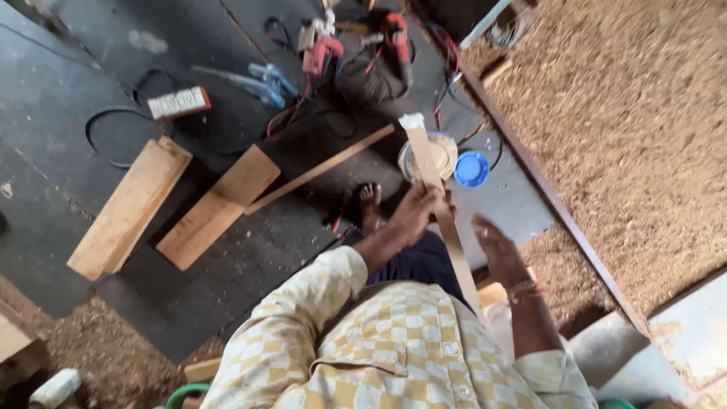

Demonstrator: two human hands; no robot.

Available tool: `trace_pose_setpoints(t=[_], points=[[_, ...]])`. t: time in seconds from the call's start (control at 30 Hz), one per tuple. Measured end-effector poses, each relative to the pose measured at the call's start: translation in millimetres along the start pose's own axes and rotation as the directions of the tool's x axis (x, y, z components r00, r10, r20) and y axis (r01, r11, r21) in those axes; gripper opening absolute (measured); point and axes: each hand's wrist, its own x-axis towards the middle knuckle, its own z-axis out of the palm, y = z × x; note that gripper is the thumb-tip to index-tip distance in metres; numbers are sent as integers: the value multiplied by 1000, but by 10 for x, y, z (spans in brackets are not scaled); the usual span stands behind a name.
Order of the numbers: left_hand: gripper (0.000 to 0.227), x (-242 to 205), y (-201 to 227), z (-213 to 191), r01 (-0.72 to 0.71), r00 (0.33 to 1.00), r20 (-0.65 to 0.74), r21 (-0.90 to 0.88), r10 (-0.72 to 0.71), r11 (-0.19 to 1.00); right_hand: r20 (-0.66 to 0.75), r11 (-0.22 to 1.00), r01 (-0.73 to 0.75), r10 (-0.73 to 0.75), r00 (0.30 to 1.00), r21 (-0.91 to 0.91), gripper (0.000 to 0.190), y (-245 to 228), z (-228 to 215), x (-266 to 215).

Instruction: Applying adhesive to wooden slats and assembling them into a structure on the floor of a workshop.

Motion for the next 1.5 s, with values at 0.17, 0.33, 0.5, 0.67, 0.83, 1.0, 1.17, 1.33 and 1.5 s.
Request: trace_pose_setpoints(t=[0.17,0.33,0.5,0.67,0.83,1.0,1.17,1.33,1.5], points=[[25,197,227,-91,85,996,4,-218,-86,972,176,965,-231,250,952,-121,51,323,2,-416],[33,536,-78,-501,178,957,-170,-287,-233,941,337,862,-500,447,829,85,60,-216,122,-185],[37,411,-1566,-2167,66,973,-181,809,141,584,109,738,-77,201,973,-670,78,1549,-371,191],[38,-505,-1560,-1893,411,904,-421,804,-78,429,-71,223,-194,462,884,-955,58,954,-233,891],[38,-205,-1385,-1828,506,862,-496,837,-102,208,-75,138,-158,473,878,-978,54,887,-217,1453],[40,697,-960,-1519,508,848,-504,861,-166,-17,-22,360,-261,551,834,-896,62,1670,-323,1728],[46,1101,-1168,-1736,393,920,-391,915,-33,91,-6,594,-670,746,666,-445,54,1555,-9,2230],[48,1095,-1143,-1841,445,895,-437,888,-87,115,121,570,-821,817,564,-19,46,1736,36,2390],[34,757,-1201,-2001,569,815,-558,822,-157,33,287,458,-842,797,531,286,33,1663,-102,2209]])
